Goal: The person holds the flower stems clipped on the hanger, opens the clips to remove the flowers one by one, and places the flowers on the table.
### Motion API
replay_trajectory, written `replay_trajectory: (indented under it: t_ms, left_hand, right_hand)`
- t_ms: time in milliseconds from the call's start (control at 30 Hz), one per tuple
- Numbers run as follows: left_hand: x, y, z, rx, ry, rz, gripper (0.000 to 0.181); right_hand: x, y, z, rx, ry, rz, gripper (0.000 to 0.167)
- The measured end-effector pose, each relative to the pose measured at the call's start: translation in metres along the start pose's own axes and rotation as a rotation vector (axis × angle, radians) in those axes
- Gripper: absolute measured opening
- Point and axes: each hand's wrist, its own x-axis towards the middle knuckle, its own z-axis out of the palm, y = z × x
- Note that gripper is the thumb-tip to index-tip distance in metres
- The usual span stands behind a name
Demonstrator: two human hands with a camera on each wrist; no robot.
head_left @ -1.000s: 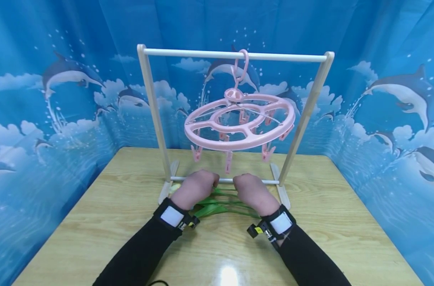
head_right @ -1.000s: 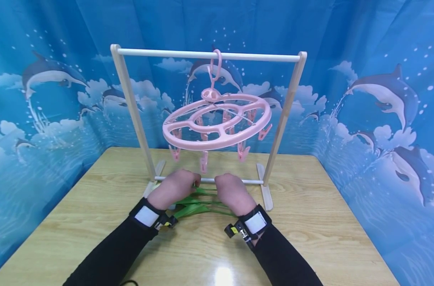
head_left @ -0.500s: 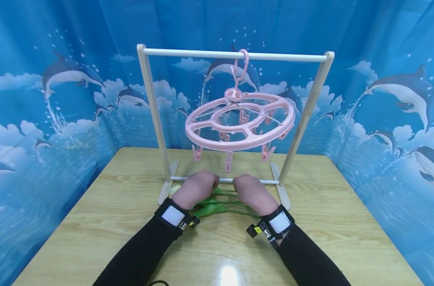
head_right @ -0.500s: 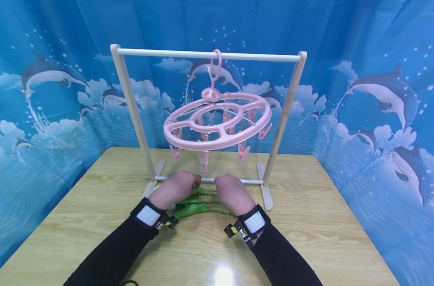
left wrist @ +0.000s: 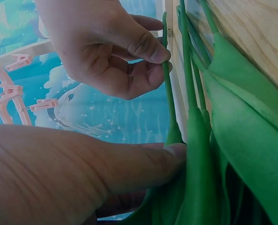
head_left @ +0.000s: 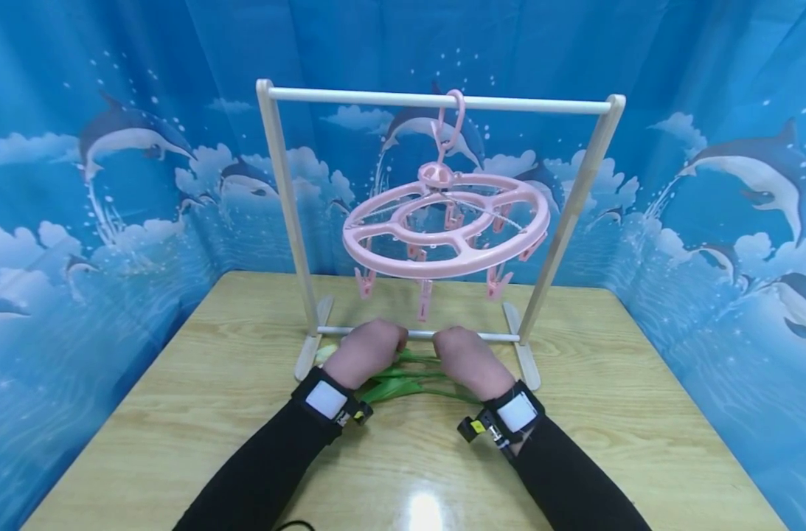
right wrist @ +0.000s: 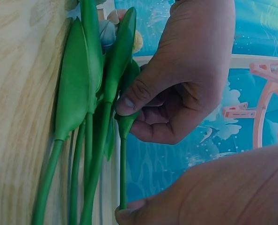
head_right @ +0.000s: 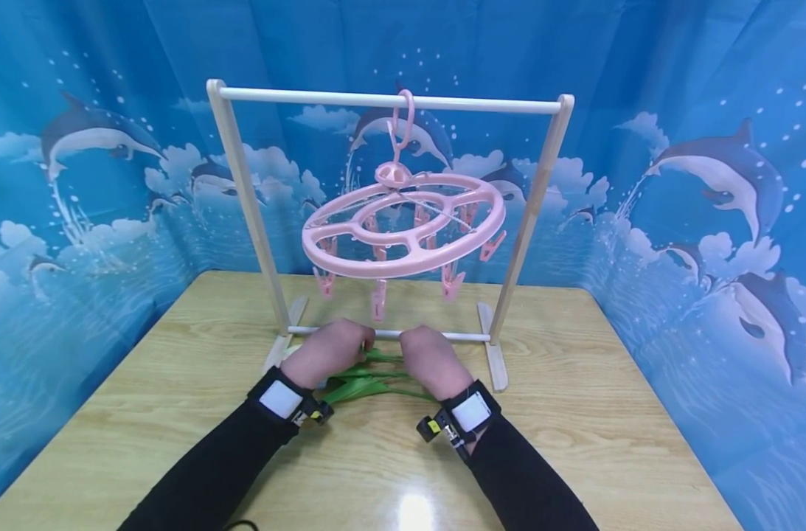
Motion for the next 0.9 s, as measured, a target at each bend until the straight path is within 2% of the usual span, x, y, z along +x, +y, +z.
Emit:
replay_trajectory:
  t_ms: [133, 300, 467, 567, 800, 900]
  left_hand:
    - [-0.001, 0.001, 0.002, 0.029, 0.023, 0.011, 0.017]
    - [-0.001, 0.001, 0.01, 0.103, 0.094, 0.065, 0.023]
    - [-0.001, 0.001, 0.014, 0.138, 0.118, 0.083, 0.028]
    - [0.0, 0.001, 0.016, 0.144, 0.117, 0.074, 0.028]
    - [0.002, 0.0, 0.023, 0.149, 0.138, 0.057, 0.026]
    - [0.002, 0.001, 0.026, 0.169, 0.185, 0.063, 0.018]
  right_hand:
    - [0.0, 0.0, 0.002, -0.007, 0.016, -0.003, 0.019]
    - [-0.001, 0.002, 0.007, 0.018, 0.073, -0.023, 0.017]
    - [-0.001, 0.003, 0.012, 0.092, 0.1, -0.003, 0.045]
    - [0.0, 0.003, 0.015, 0.095, 0.104, -0.006, 0.047]
    - [0.002, 0.004, 0.018, 0.097, 0.079, 0.016, 0.039]
    - [0.002, 0.004, 0.019, 0.069, 0.064, 0.018, 0.027]
